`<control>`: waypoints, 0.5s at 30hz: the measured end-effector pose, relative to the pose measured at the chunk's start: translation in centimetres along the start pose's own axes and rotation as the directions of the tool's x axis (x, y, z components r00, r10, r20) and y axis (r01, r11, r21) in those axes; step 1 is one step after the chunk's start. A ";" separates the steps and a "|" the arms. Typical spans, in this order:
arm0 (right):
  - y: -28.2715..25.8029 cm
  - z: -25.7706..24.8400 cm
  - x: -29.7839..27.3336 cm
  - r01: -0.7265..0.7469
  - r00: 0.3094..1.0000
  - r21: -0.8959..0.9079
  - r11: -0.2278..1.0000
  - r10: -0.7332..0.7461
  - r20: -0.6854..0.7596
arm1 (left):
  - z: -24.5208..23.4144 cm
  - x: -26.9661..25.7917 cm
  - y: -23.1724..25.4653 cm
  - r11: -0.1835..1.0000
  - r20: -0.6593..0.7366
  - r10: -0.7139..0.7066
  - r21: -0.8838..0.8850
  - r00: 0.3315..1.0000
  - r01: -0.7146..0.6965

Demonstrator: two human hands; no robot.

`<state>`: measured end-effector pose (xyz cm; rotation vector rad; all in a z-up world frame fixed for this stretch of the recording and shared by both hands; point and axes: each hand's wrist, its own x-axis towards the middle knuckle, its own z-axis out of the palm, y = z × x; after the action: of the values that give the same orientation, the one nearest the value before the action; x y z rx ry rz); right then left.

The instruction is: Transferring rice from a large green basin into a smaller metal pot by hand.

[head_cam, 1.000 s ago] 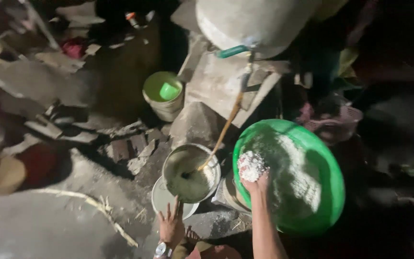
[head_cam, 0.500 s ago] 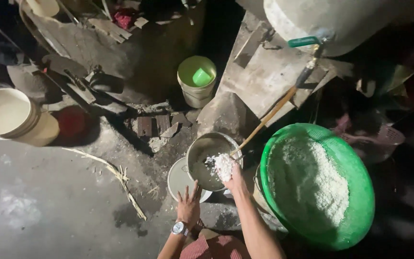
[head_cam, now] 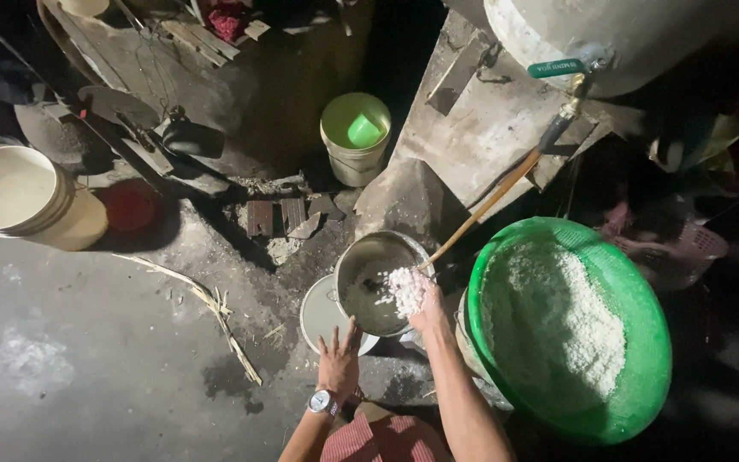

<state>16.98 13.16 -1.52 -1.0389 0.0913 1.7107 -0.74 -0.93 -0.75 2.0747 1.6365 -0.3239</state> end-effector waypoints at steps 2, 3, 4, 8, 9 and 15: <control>-0.2 0.8 -0.9 0.025 0.990 -0.133 0.991 -0.043 -0.135 | 0.1 0.1 0.0 1.000 0.005 0.004 0.009 1.000 -0.004; -0.3 0.7 -1.0 0.025 0.990 -0.132 0.991 -0.043 -0.136 | -0.2 0.0 0.0 1.000 0.006 0.004 0.010 1.000 -0.004; -0.5 0.6 -1.0 -0.004 0.988 -0.149 0.989 -0.019 -0.151 | -0.5 -0.1 0.0 1.000 0.027 0.001 0.009 1.000 -0.001; -0.7 0.1 -0.2 0.005 0.997 0.007 1.000 -0.004 -0.076 | -0.2 -0.1 0.0 0.999 0.022 0.007 0.032 1.000 -0.008; -0.8 0.1 -0.2 0.004 0.997 0.009 1.000 -0.004 -0.080 | 0.2 0.1 0.0 0.999 0.026 0.009 0.033 1.000 -0.010; -1.2 0.8 -0.2 0.066 0.993 0.008 0.998 -0.065 -0.095 | 1.3 1.0 0.5 0.996 -0.224 0.061 0.075 0.973 -0.045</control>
<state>17.50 13.95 -0.37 -1.1036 0.1265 1.6001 0.16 -0.84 -2.19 2.2735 1.7153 -0.1311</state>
